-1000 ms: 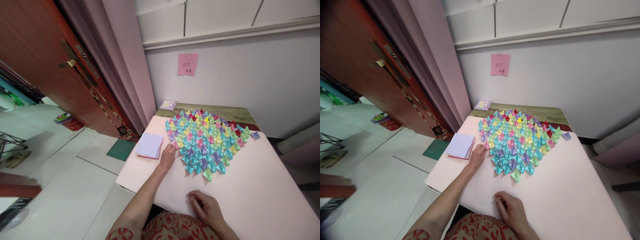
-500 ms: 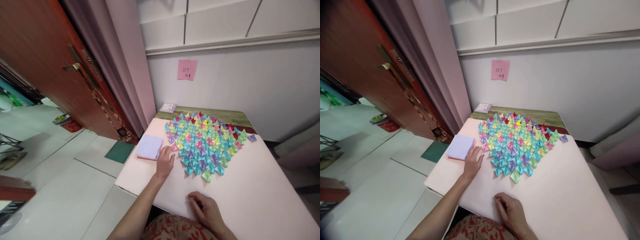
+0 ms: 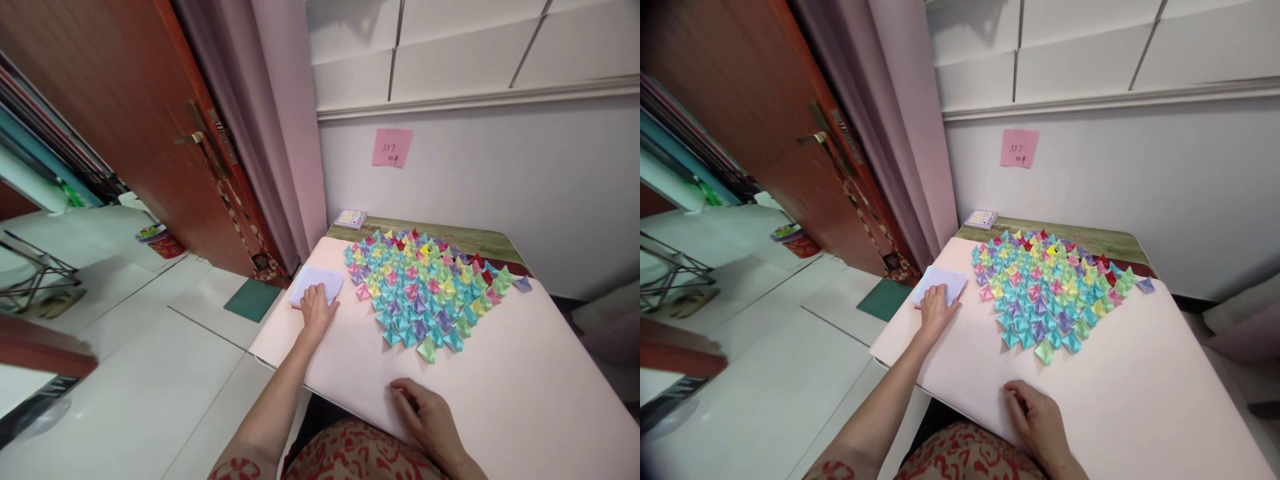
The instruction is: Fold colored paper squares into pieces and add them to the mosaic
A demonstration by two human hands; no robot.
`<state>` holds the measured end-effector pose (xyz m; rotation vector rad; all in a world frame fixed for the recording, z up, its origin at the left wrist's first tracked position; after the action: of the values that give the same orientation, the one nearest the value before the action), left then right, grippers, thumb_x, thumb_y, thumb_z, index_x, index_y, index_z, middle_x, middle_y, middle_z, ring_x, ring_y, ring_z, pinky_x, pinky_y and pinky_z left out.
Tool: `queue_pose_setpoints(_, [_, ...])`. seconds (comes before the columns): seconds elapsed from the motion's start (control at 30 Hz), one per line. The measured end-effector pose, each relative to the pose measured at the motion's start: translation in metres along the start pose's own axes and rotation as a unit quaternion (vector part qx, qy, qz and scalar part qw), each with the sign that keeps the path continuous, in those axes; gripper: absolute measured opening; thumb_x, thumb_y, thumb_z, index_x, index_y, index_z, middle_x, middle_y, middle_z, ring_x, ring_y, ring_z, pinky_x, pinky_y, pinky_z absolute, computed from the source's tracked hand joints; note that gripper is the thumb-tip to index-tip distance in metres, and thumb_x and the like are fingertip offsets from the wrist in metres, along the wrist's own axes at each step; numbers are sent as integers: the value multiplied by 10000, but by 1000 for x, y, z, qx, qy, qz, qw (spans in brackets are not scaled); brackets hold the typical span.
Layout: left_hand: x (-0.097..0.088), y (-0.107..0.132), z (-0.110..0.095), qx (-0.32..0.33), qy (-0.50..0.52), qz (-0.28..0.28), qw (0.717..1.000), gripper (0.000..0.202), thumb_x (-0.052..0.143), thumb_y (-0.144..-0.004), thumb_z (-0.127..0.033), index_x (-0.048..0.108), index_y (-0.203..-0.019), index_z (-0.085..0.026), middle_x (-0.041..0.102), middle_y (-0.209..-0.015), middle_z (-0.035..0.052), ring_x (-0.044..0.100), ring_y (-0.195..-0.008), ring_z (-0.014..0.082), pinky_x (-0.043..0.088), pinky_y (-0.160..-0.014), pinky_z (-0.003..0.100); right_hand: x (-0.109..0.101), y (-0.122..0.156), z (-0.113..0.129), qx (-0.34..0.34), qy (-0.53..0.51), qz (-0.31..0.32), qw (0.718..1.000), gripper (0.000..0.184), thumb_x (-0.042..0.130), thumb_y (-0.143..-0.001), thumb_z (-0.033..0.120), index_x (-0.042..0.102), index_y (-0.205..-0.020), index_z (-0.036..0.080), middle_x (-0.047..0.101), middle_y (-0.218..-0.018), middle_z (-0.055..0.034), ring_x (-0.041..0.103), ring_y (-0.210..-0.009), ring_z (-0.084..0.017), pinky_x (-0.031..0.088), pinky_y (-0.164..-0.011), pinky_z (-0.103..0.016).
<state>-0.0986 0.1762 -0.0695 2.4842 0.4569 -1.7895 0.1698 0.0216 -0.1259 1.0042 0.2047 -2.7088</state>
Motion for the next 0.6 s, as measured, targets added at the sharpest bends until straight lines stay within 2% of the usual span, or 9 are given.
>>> queue_pose_setpoints(0.2, [0,-8,11,-24,49,10,998,561,698,-748,-520,579,-1191,-197,581,-1231,132,497,-1186,311,374,-938,391,-1,4,-1,-20,30,-32,999,272,475,-935,406,690,-998,250,770,-854,-32,731,-745,-217,536,-673,-286])
queue_pose_setpoints(0.37, [0,-16,26,-48,92,14,995,540,738,-691,-544,649,-1092,-195,637,-1150,103,570,-1112,281,411,-881,343,-3,5,1,-28,46,-44,998,293,469,-945,431,688,-1006,245,761,-812,-28,722,-703,-203,523,-649,-273])
queue_pose_setpoints(0.5, [1,-13,28,-46,112,0,993,406,740,-703,-467,689,-1005,-201,665,-1100,82,601,-1042,244,423,-842,308,-3,8,1,-33,56,-50,997,307,462,-950,438,682,-1025,236,748,-788,-23,709,-675,-191,513,-637,-268])
queue_pose_setpoints(0.6, [-4,-12,29,-49,116,-20,992,178,651,-791,-346,709,-874,-200,698,-967,61,625,-928,212,424,-787,288,-3,8,1,-34,56,-48,997,305,459,-952,434,680,-1027,238,739,-766,-16,696,-643,-181,504,-617,-262])
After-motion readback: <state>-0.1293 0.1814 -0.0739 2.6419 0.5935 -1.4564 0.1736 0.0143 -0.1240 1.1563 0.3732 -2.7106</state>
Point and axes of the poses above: each hand's wrist, its own y-axis away from the middle knuckle, its own x-axis out of the palm, z = x × y, the point moved 7 cm from there along -y, towards the middle knuckle
